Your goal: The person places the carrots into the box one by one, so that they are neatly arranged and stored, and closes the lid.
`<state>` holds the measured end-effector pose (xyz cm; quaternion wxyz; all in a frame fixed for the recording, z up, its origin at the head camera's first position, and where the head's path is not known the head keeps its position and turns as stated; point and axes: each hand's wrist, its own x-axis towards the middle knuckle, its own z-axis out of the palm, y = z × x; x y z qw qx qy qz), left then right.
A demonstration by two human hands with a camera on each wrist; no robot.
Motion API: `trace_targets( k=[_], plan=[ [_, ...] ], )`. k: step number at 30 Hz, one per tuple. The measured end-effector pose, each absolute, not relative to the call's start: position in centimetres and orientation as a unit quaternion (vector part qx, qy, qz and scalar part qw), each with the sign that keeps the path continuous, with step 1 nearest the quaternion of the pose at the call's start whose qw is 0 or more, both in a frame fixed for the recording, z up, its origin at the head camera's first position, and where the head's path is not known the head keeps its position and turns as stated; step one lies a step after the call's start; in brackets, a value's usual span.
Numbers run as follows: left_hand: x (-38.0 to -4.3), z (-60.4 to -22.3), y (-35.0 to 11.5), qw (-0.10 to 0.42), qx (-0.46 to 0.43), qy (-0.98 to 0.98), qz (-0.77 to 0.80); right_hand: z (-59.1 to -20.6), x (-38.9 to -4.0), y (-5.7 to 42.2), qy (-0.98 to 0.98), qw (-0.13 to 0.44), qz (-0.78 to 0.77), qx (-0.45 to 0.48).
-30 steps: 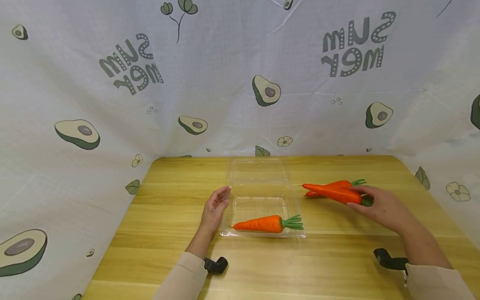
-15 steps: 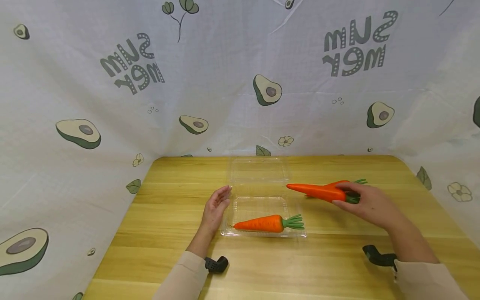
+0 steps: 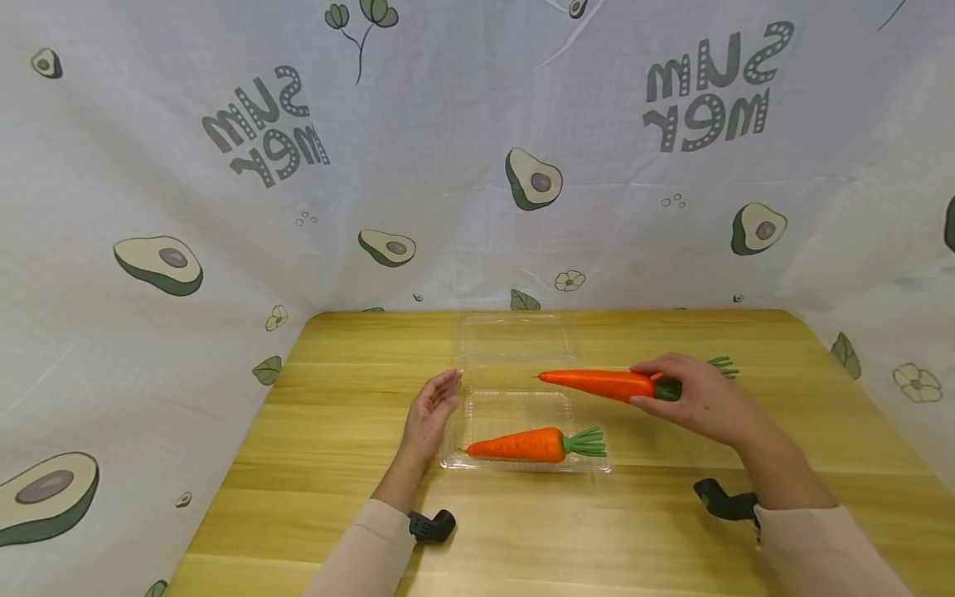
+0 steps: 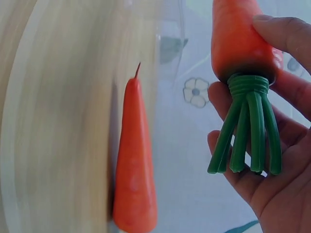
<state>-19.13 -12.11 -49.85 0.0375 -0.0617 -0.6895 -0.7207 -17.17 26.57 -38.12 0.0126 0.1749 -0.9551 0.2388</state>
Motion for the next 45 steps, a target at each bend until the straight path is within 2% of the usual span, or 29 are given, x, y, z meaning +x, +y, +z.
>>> trace_targets(
  k=[19, 45],
  plan=[
    [-19.0, -49.7, -12.1, 0.033, -0.058, -0.696, -0.715, -38.3, -18.3, 22.5, -0.94, -0.054, 0.262, 0.214],
    [-18.9, -49.6, -12.1, 0.035, -0.059, -0.686, -0.724, -38.5, -19.1, 17.1, -0.927, -0.109, 0.23, 0.275]
  ],
)
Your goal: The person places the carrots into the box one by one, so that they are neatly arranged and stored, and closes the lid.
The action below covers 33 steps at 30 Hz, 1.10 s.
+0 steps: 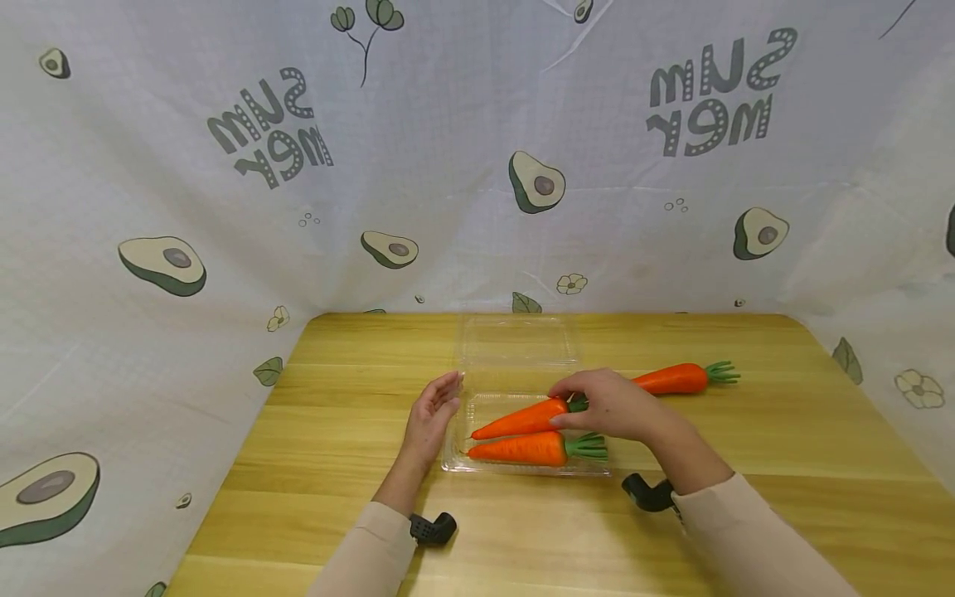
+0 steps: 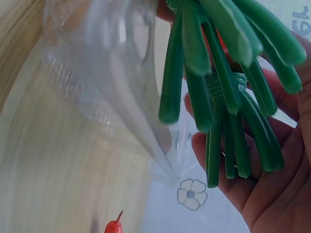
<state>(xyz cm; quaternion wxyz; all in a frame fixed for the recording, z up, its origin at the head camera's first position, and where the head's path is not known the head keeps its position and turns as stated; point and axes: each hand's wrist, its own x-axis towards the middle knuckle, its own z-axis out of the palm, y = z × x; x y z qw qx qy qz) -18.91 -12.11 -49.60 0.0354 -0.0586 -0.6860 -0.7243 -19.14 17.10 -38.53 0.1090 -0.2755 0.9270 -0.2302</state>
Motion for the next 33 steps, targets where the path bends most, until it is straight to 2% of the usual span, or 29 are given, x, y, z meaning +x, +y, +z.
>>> trace_targets(
  k=[14, 33],
  plan=[
    [-19.0, -49.8, -12.1, 0.041, -0.063, -0.685, -0.724, -39.3, -19.7, 15.8, 0.927, 0.108, -0.189, -0.304],
    [-18.9, -49.7, -12.1, 0.041, -0.065, -0.697, -0.713, -40.2, -20.0, 15.4, 0.927, 0.138, -0.198, -0.286]
  ],
)
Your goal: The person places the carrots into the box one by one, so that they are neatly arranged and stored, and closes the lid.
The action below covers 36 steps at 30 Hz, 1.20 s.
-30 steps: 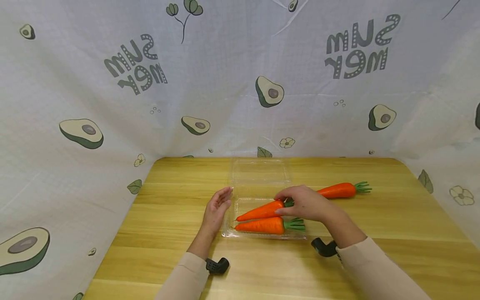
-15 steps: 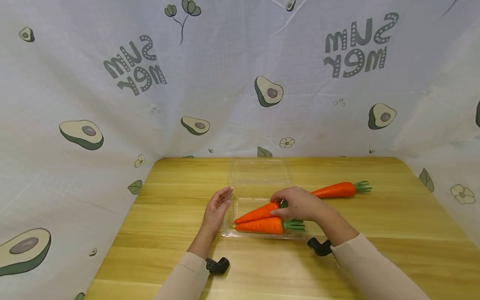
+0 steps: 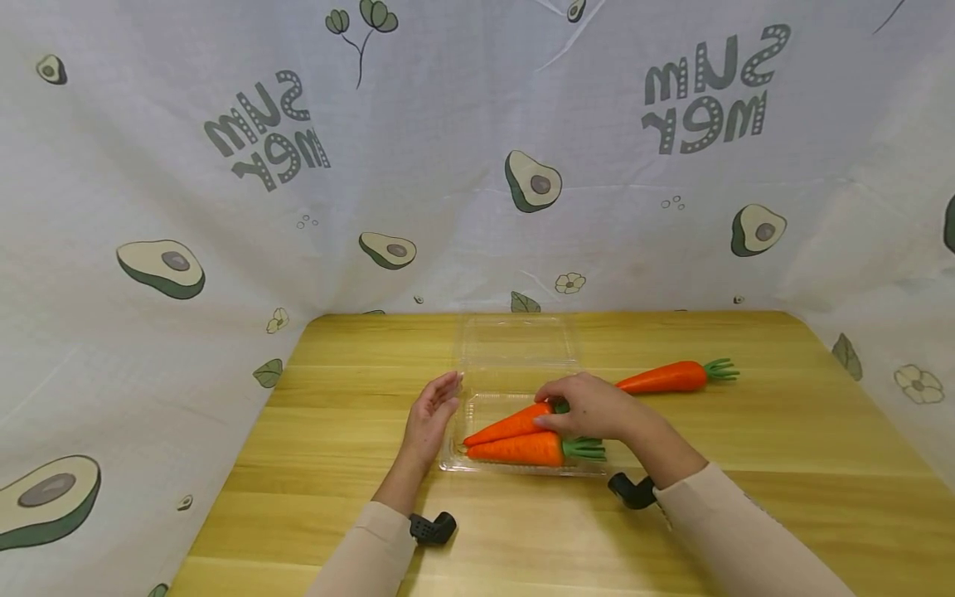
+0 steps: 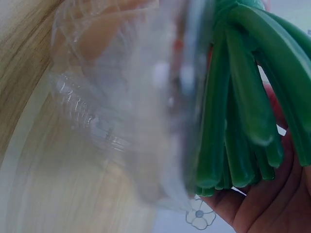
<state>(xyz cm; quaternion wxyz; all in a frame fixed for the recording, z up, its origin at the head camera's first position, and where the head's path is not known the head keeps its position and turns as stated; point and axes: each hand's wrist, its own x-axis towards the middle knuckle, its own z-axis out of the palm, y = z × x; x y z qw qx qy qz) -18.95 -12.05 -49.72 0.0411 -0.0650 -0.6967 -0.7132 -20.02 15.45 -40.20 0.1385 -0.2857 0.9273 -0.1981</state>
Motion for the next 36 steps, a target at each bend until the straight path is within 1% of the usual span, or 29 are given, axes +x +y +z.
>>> trace_targets(
  k=[12, 22, 29, 36],
  plan=[
    [-18.8, -49.8, -12.0, 0.041, -0.058, -0.701, -0.709, -39.7, -20.0, 16.0, 0.928, 0.156, -0.211, -0.264],
    [-18.9, -49.8, -12.0, 0.039, -0.058, -0.7, -0.711, -39.1, -20.0, 17.0, 0.925, 0.145, -0.244, -0.254],
    [-18.9, -49.9, -12.0, 0.041, -0.061, -0.704, -0.706, -39.1, -19.8, 16.9, 0.923, 0.167, -0.246, -0.244],
    [-18.9, -49.9, -12.1, 0.041, -0.055, -0.707, -0.704, -39.2, -20.0, 17.0, 0.922, 0.159, -0.244, -0.255]
  ],
)
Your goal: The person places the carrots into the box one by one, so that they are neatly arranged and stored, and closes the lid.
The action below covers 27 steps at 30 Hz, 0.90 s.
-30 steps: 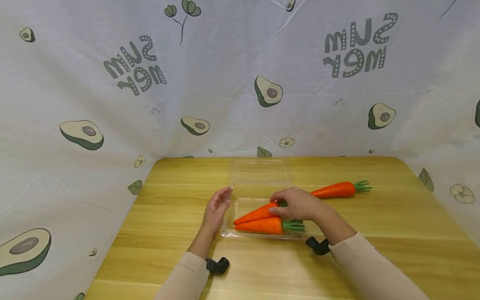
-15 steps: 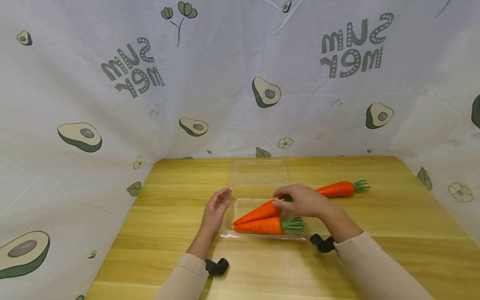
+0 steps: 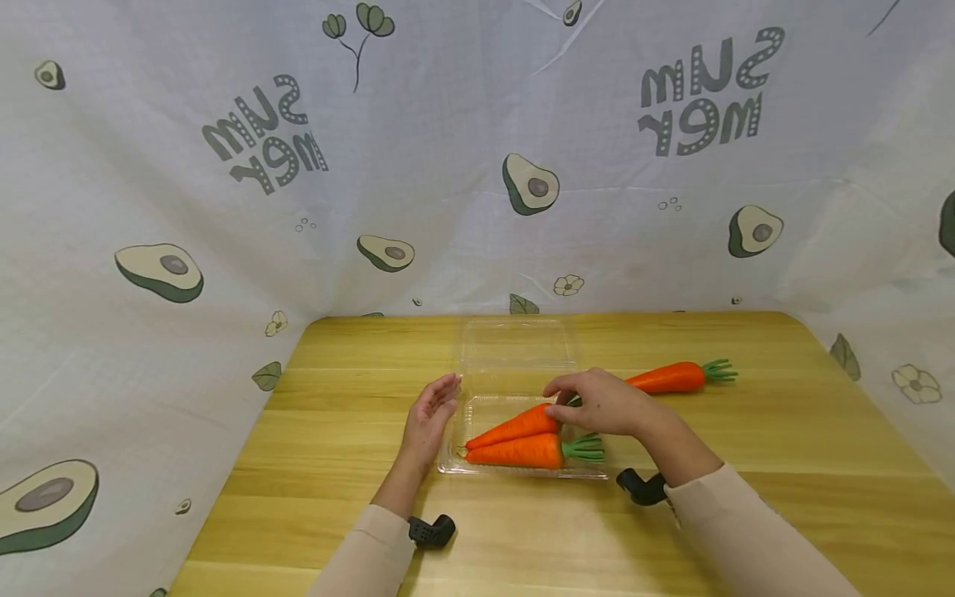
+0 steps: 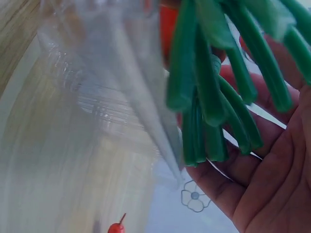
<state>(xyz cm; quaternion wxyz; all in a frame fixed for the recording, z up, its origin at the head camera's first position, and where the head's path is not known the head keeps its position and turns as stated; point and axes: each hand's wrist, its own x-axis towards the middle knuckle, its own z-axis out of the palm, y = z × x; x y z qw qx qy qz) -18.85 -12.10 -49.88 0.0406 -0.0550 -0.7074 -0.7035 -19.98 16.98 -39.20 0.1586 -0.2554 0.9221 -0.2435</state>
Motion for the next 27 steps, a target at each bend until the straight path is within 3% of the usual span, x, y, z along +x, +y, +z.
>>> trace_targets(
  k=[14, 27],
  plan=[
    [-18.7, -49.8, -12.2, 0.032, -0.051, -0.706, -0.705, -39.2, -20.2, 18.0, 0.925, 0.119, -0.258, -0.252],
    [-18.9, -49.8, -12.2, 0.034, -0.055, -0.7, -0.711, -38.1, -21.2, 23.0, 0.945, 0.051, -0.256, -0.197]
  ],
)
